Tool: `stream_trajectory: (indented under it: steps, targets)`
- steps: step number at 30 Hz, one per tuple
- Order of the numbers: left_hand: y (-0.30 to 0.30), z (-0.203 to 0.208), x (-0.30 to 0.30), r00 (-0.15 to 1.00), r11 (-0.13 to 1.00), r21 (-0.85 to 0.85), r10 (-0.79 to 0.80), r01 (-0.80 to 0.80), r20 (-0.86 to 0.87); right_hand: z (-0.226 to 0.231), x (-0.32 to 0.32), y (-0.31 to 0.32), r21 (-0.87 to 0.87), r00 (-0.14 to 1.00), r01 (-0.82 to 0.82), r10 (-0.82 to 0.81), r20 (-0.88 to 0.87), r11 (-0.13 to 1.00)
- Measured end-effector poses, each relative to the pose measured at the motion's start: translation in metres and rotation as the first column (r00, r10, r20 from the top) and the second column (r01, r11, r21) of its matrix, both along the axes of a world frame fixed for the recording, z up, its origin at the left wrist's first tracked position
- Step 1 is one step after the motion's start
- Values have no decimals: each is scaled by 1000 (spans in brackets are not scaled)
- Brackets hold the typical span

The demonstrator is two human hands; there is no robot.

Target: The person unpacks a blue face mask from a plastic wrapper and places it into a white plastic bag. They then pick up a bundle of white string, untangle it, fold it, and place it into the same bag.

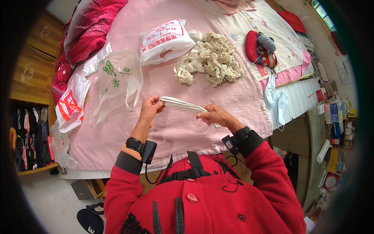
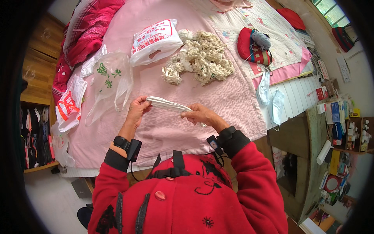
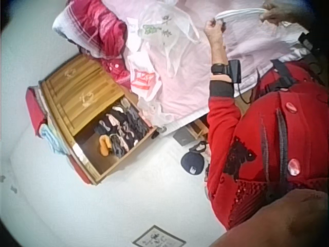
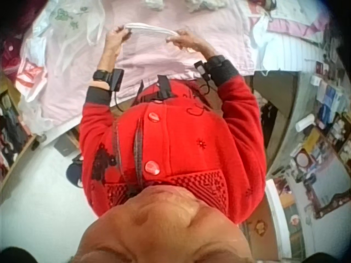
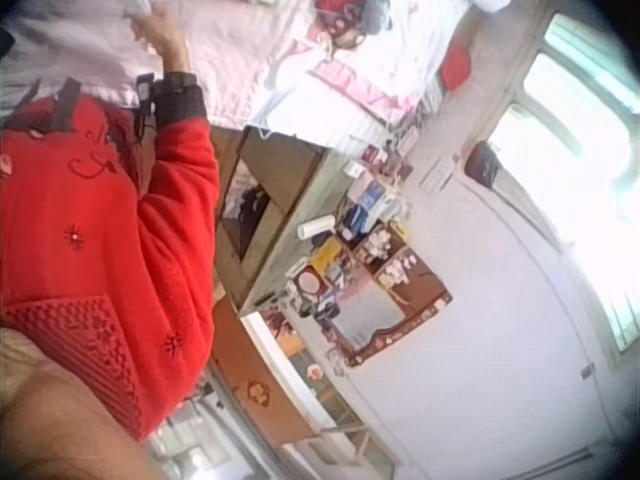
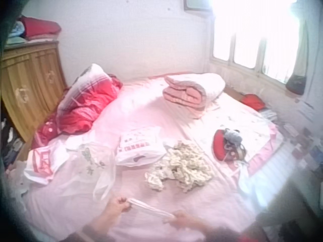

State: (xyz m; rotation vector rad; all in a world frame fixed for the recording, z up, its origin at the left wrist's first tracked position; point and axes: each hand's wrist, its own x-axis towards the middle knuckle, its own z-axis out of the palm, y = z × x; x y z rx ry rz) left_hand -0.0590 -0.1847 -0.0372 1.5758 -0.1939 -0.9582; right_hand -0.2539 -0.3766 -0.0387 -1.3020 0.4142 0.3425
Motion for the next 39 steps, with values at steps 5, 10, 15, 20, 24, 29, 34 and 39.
stream_trajectory:
  steps: [5, 10, 15, 20, 24, 29, 34, 39]
  targets:
    - [-4, -10, -2, 993, 976, 182, -122, 121, -5, -3, -2, -9, -48, 998, -36, 34, -47, 998]
    - [-16, 29, -7, 821, 985, 111, -172, 133, 544, 3, 0, -12, -259, 980, -143, 100, -173, 955]
    - [-63, 51, -48, 738, 831, 99, -536, 548, 410, 15, 8, -9, -540, 947, -309, 305, -100, 783]
    - [-90, 39, -68, 620, 654, 58, -738, 754, 266, 24, 4, -7, -619, 898, -100, 338, 281, 779]
    - [-93, 34, -71, 579, 584, 44, -810, 810, 94, 24, 0, -17, -486, 921, -244, 358, 156, 839]
    - [-89, 33, -76, 554, 568, -35, -813, 822, -178, 18, -2, -20, -621, 911, -307, 411, 27, 721]
    - [-82, 28, -75, 534, 558, -82, -820, 826, -207, 20, -2, -26, -600, 901, -298, 426, 79, 743]
    - [-79, 33, -63, 612, 657, -104, -740, 747, -279, 26, -5, -37, -574, 938, -285, 347, -2, 768]
